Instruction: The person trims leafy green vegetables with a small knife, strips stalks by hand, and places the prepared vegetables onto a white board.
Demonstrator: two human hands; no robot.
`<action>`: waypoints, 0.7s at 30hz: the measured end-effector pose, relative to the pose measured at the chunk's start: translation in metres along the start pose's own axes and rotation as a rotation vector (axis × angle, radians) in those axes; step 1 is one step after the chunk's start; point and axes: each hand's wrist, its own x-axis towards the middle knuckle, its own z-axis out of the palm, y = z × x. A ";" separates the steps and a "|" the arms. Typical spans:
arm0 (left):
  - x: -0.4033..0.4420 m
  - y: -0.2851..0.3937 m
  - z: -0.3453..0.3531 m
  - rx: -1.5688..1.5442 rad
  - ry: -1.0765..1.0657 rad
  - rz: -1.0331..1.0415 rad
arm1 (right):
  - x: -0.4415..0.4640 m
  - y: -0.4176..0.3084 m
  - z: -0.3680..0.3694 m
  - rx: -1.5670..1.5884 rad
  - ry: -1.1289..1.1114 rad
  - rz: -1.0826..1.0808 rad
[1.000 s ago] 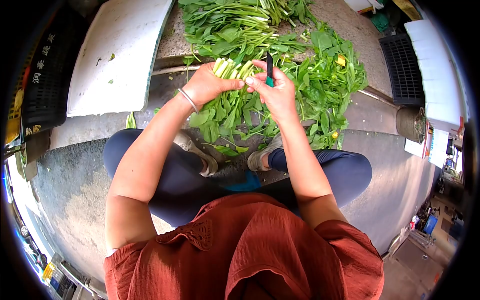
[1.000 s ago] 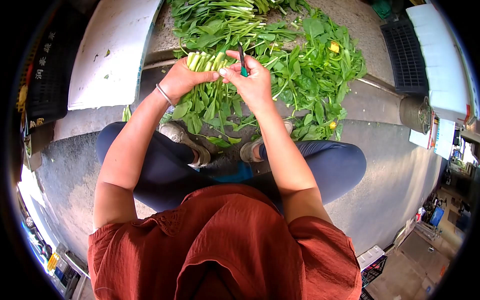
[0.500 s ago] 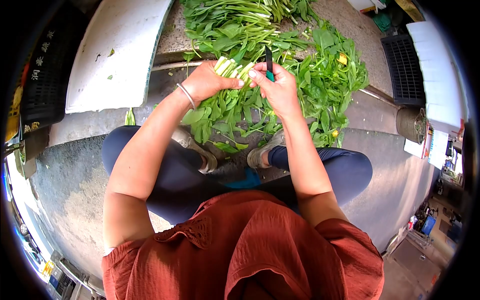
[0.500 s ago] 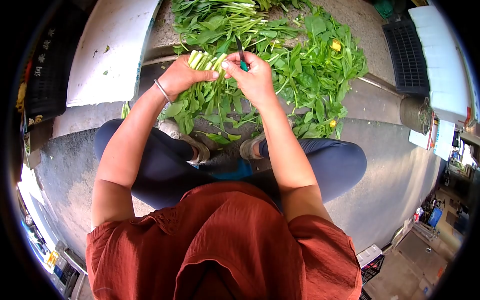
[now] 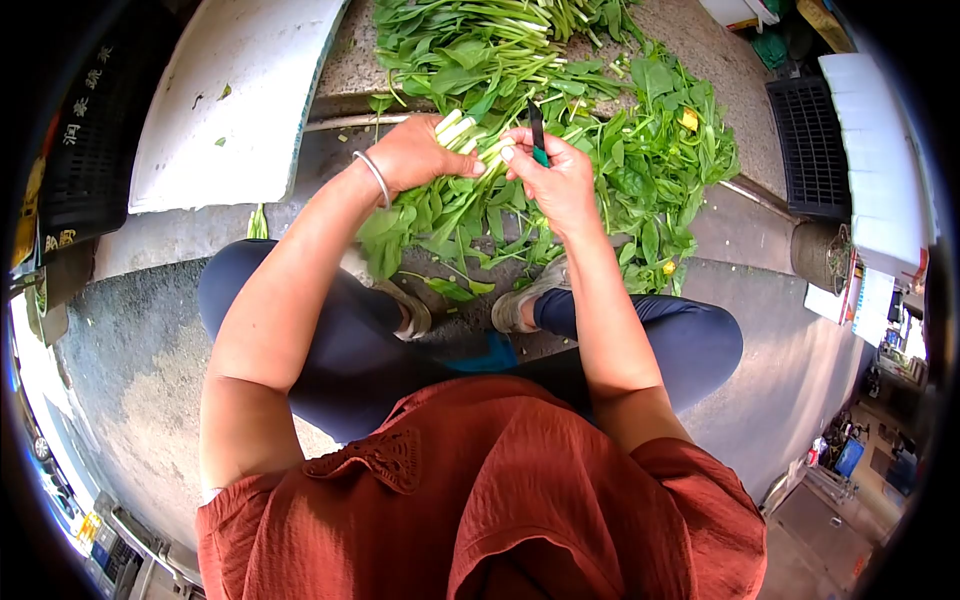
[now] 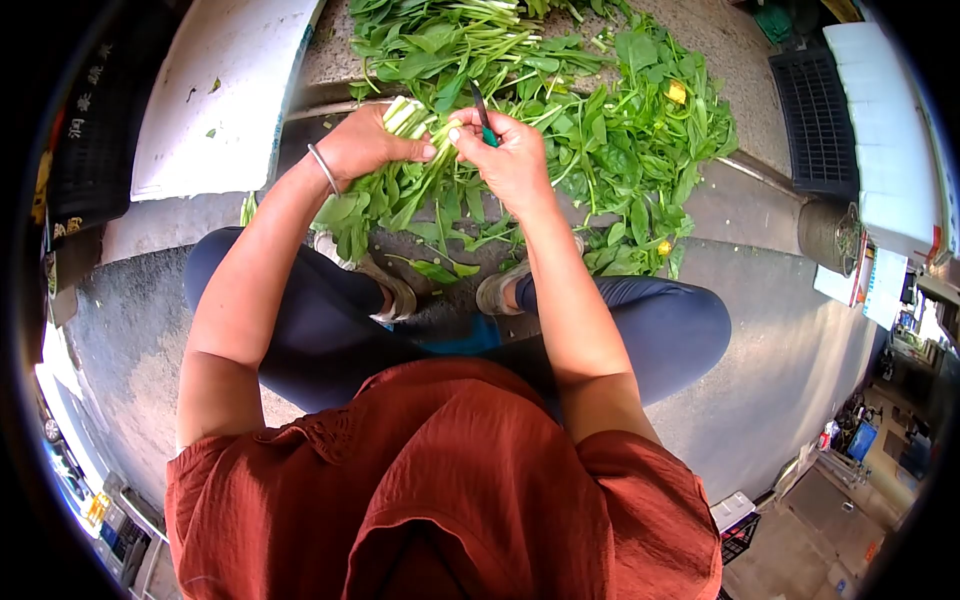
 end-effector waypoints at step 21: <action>-0.004 0.000 0.005 -0.179 -0.104 0.103 | -0.016 0.002 0.008 0.149 -0.162 0.093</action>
